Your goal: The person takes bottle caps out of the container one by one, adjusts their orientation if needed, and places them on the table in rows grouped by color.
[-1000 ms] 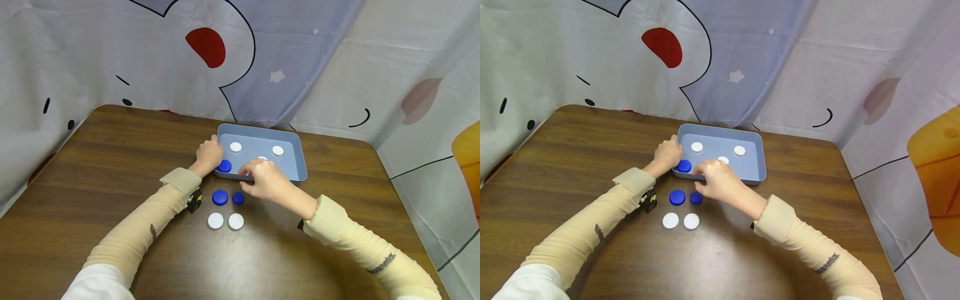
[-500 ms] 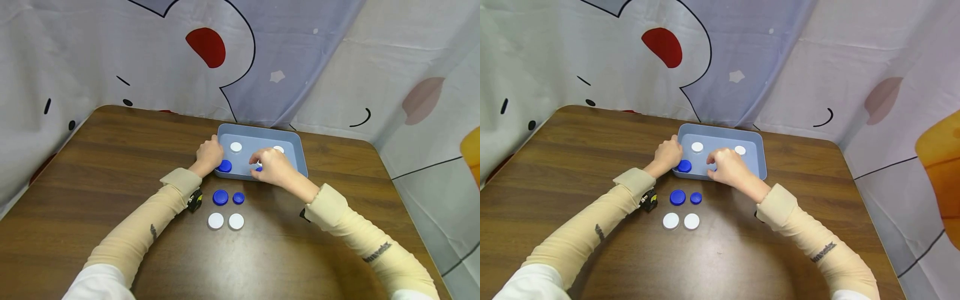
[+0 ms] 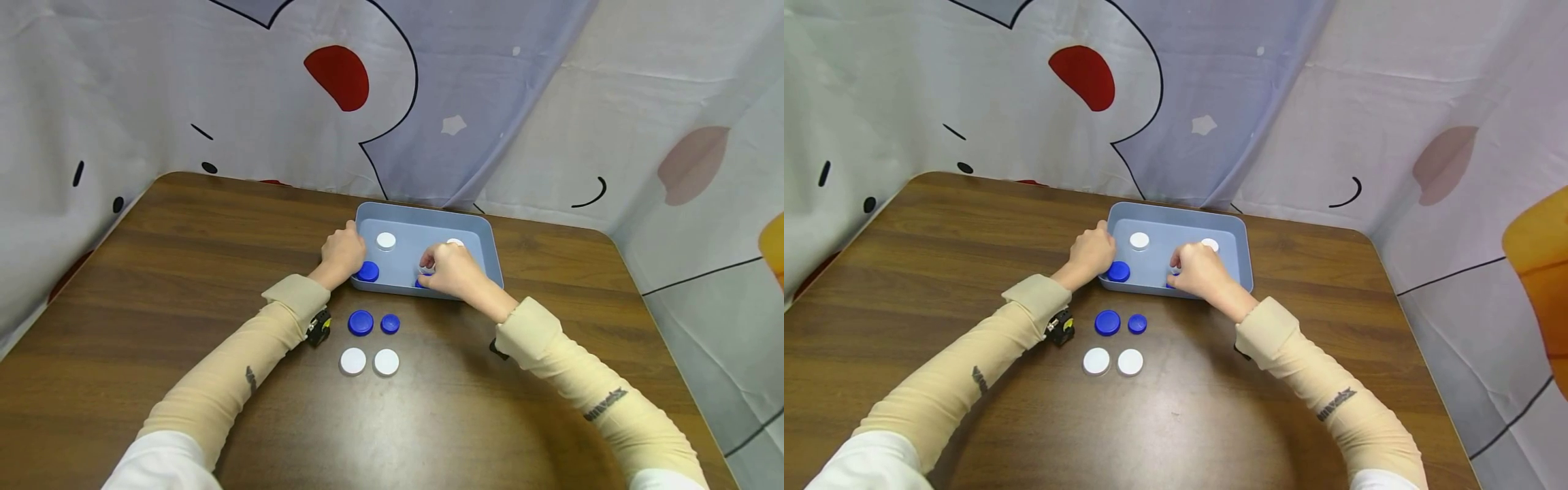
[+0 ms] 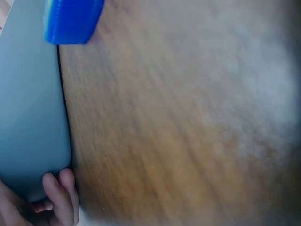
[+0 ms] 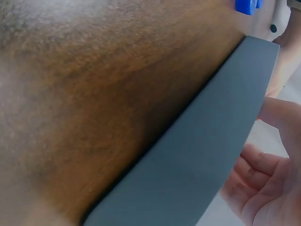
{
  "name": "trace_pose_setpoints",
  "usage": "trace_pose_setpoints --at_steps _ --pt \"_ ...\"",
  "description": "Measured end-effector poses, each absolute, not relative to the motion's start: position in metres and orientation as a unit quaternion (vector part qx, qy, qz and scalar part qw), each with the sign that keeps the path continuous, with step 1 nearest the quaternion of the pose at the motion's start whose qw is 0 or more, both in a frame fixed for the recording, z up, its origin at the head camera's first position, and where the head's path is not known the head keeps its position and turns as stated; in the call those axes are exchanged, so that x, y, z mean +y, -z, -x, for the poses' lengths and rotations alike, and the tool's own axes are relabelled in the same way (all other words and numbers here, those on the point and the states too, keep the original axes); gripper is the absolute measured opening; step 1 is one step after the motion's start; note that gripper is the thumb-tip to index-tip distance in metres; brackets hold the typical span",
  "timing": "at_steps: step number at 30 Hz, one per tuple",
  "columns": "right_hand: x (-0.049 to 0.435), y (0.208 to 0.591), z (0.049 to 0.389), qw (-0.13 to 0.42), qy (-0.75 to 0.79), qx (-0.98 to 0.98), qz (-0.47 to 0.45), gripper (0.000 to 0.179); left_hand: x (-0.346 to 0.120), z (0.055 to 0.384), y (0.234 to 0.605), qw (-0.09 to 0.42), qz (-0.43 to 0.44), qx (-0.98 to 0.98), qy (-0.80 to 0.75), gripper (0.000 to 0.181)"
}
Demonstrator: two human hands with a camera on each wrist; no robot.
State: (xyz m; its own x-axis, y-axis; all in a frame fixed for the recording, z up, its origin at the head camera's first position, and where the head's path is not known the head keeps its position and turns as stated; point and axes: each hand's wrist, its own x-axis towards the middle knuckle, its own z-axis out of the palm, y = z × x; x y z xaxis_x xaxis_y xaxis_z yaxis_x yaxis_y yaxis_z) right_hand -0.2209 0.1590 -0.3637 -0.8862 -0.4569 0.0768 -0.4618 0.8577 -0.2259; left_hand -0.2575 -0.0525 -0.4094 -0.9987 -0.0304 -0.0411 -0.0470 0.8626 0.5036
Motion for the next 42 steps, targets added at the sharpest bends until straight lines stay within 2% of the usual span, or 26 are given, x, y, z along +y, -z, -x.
trace_pose_setpoints --at_steps 14,25,30,37,42 --pt "0.156 0.369 0.221 -0.004 -0.108 -0.972 -0.209 0.02 -0.052 0.257 0.409 0.022 0.024 0.964 -0.262 0.033" --pt "0.152 0.369 0.22 -0.022 -0.085 -0.977 -0.192 0.04 -0.054 0.257 0.41 0.015 0.02 0.965 -0.262 0.034" --pt "0.15 0.366 0.219 -0.034 -0.088 -0.979 -0.18 0.034 -0.054 0.257 0.41 0.016 0.023 0.965 -0.262 0.033" --pt "0.148 0.364 0.219 -0.054 -0.086 -0.981 -0.163 0.053 -0.054 0.257 0.41 0.015 0.022 0.966 -0.257 0.031" --pt "0.148 0.364 0.219 -0.054 -0.087 -0.982 -0.161 0.056 -0.054 0.257 0.41 0.012 0.019 0.966 -0.257 0.03"
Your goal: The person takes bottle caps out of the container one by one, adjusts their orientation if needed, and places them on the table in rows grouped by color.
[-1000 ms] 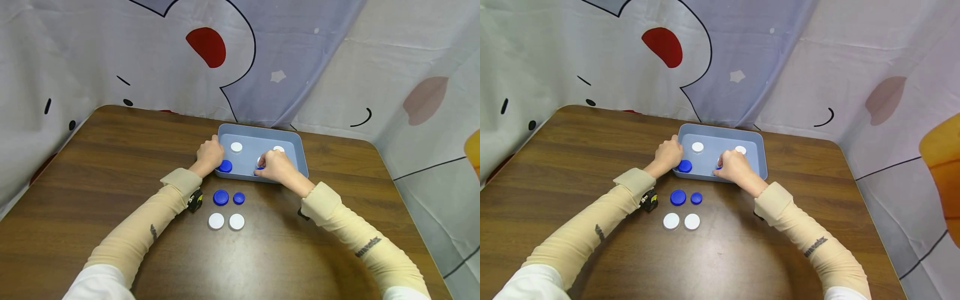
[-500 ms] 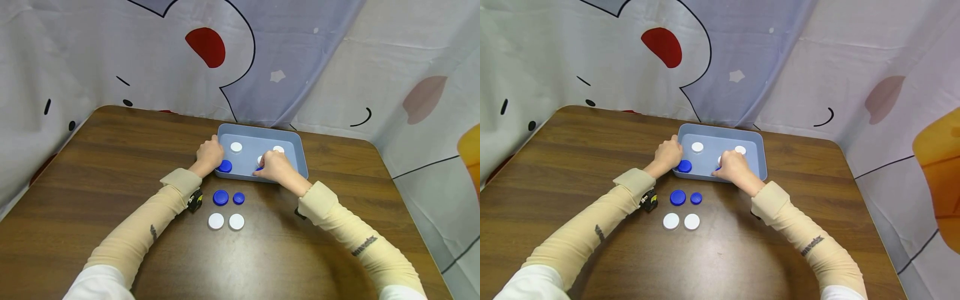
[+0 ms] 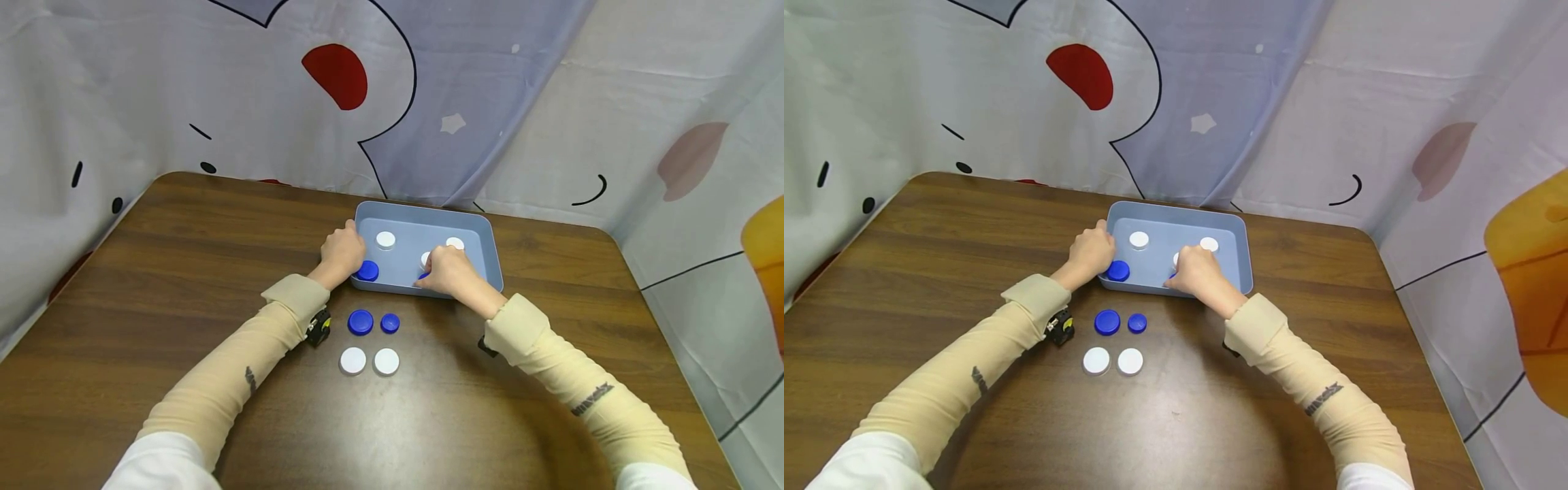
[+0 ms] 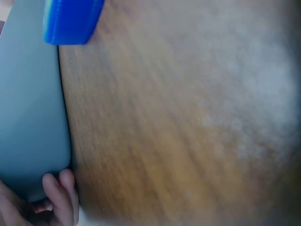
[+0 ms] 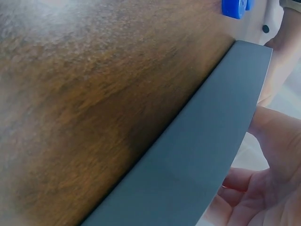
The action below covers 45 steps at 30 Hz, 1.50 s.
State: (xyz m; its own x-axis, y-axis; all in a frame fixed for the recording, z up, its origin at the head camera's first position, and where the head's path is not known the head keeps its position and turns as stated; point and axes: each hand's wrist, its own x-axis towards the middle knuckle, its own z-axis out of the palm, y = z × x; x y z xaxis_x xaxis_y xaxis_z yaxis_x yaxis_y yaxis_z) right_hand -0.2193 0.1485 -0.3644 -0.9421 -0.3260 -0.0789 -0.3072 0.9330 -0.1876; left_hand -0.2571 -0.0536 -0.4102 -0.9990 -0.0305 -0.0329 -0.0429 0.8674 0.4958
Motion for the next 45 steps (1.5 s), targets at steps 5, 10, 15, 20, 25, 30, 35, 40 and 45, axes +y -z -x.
trace_pose_setpoints --at_steps 5,10,15,20,25,30,35,40,45 --pt "0.148 0.365 0.219 0.059 0.093 0.982 0.156 0.055 -0.053 0.258 0.411 0.011 0.019 0.966 -0.258 0.031" --pt "0.148 0.367 0.219 0.059 0.095 0.982 0.149 0.049 -0.053 0.258 0.411 0.011 0.021 0.966 -0.257 0.031" --pt "0.148 0.368 0.22 0.059 0.099 0.982 0.149 0.044 -0.052 0.256 0.409 0.007 0.021 0.965 -0.26 0.03" --pt "0.149 0.367 0.22 0.057 0.103 0.981 0.154 0.049 -0.052 0.256 0.409 0.005 0.021 0.965 -0.26 0.029" --pt "0.149 0.367 0.22 0.055 0.104 0.981 0.156 0.05 -0.052 0.256 0.409 0.006 0.019 0.966 -0.258 0.03" --pt "0.149 0.367 0.22 0.053 0.105 0.981 0.152 0.042 -0.053 0.255 0.408 0.007 0.017 0.966 -0.258 0.03" --pt "0.15 0.365 0.22 0.045 0.105 0.983 0.144 0.028 -0.052 0.255 0.409 0.005 0.02 0.966 -0.259 0.028" --pt "0.152 0.361 0.221 0.03 0.108 0.984 0.139 0.024 -0.052 0.255 0.409 0.008 0.022 0.966 -0.259 0.029" --pt "0.152 0.355 0.219 0.03 0.117 0.984 0.13 0.025 -0.052 0.255 0.409 0.014 0.022 0.966 -0.256 0.03"
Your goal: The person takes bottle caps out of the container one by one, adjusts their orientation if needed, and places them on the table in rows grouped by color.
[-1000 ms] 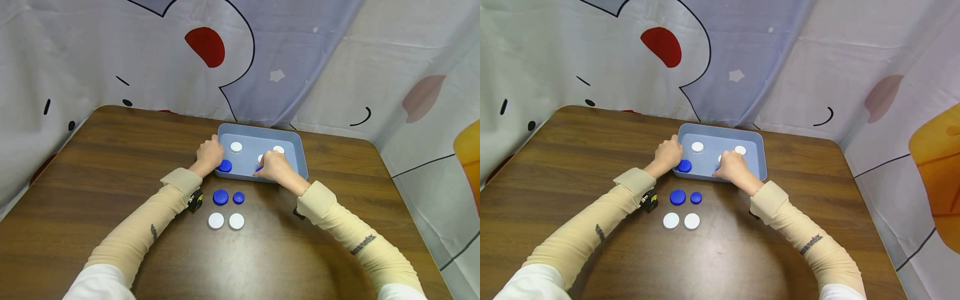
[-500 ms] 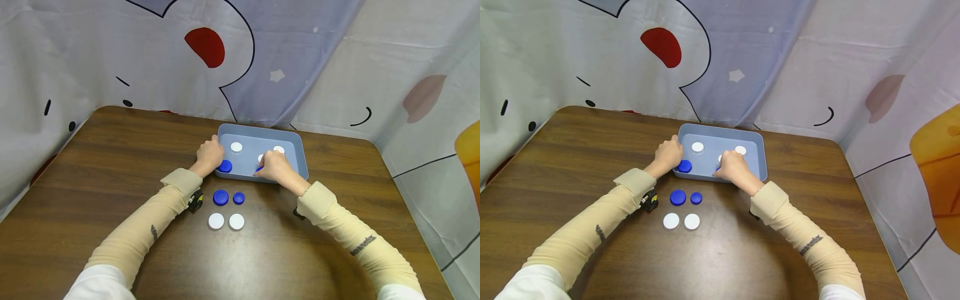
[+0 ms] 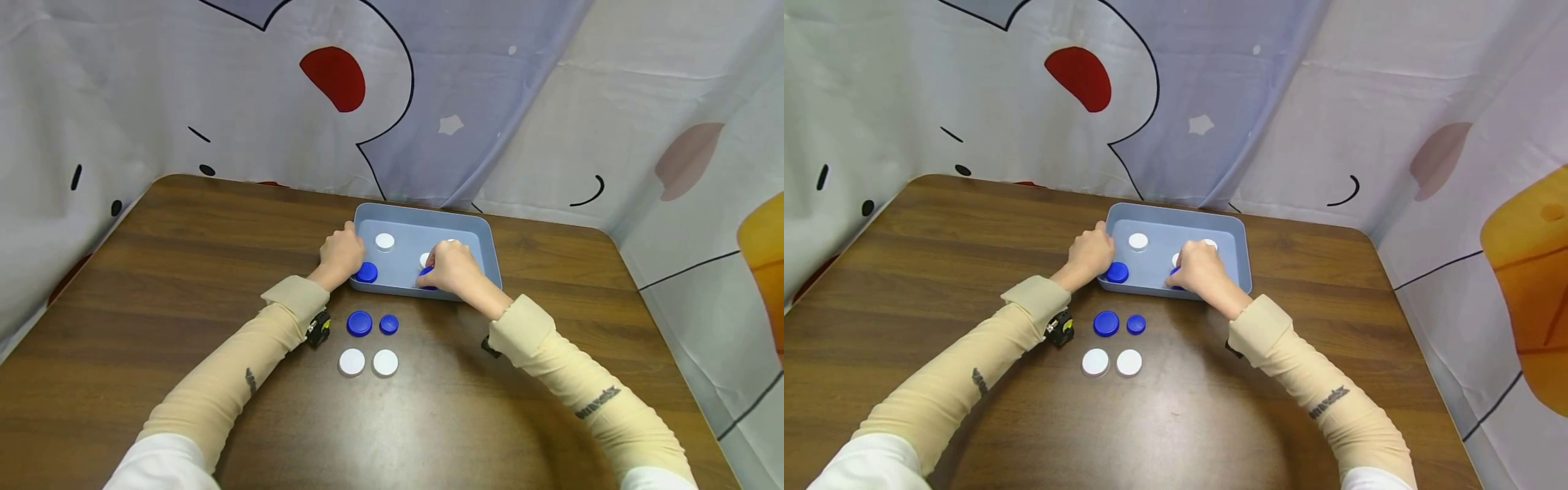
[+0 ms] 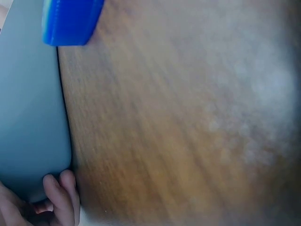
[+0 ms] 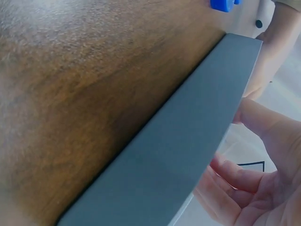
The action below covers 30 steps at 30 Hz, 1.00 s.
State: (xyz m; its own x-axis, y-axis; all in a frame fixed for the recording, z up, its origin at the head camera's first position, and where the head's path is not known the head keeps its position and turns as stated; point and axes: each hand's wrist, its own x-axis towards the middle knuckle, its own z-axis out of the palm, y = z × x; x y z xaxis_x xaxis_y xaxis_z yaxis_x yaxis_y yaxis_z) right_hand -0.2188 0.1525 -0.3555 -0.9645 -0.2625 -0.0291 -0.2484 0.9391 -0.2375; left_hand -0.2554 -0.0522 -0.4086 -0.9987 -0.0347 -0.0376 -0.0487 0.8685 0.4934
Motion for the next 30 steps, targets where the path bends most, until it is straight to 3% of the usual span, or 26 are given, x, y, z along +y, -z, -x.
trace_pose_setpoints --at_steps 30 --pt "0.151 0.332 0.205 0.021 0.129 0.981 0.146 0.018 -0.052 0.256 0.41 0.011 0.019 0.966 -0.257 0.029"
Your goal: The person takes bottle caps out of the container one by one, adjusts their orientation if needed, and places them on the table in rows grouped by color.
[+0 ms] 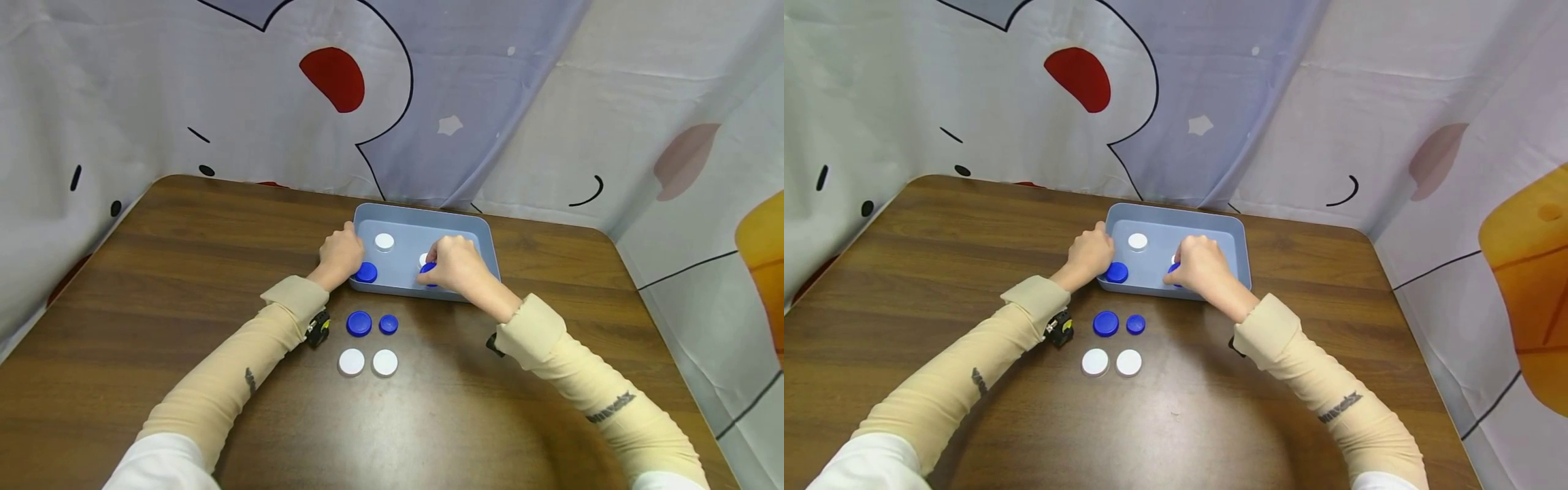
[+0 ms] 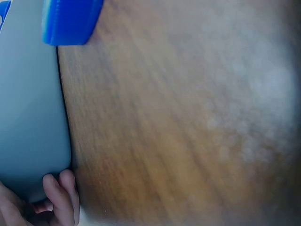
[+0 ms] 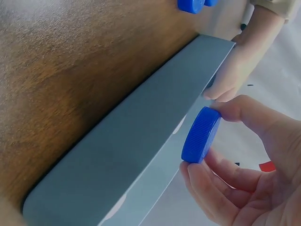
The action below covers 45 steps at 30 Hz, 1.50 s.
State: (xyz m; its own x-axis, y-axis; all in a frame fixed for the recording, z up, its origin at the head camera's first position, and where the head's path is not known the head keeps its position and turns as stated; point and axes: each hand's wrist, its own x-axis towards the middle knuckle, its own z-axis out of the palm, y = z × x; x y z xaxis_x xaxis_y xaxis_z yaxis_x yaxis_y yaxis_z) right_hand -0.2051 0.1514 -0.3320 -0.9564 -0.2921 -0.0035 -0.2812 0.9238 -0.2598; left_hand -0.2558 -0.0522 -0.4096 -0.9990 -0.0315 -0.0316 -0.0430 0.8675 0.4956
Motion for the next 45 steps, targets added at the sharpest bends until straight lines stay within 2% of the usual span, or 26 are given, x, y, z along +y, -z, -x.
trace_pose_setpoints --at_steps 29,45 --pt "0.136 0.323 0.174 0.0 0.12 0.972 0.2 0.023 -0.054 0.258 0.404 0.01 0.02 0.968 -0.252 0.031" --pt "0.135 0.34 0.155 0.008 0.116 0.972 0.203 0.023 -0.052 0.254 0.41 0.004 0.019 0.966 -0.259 0.031"
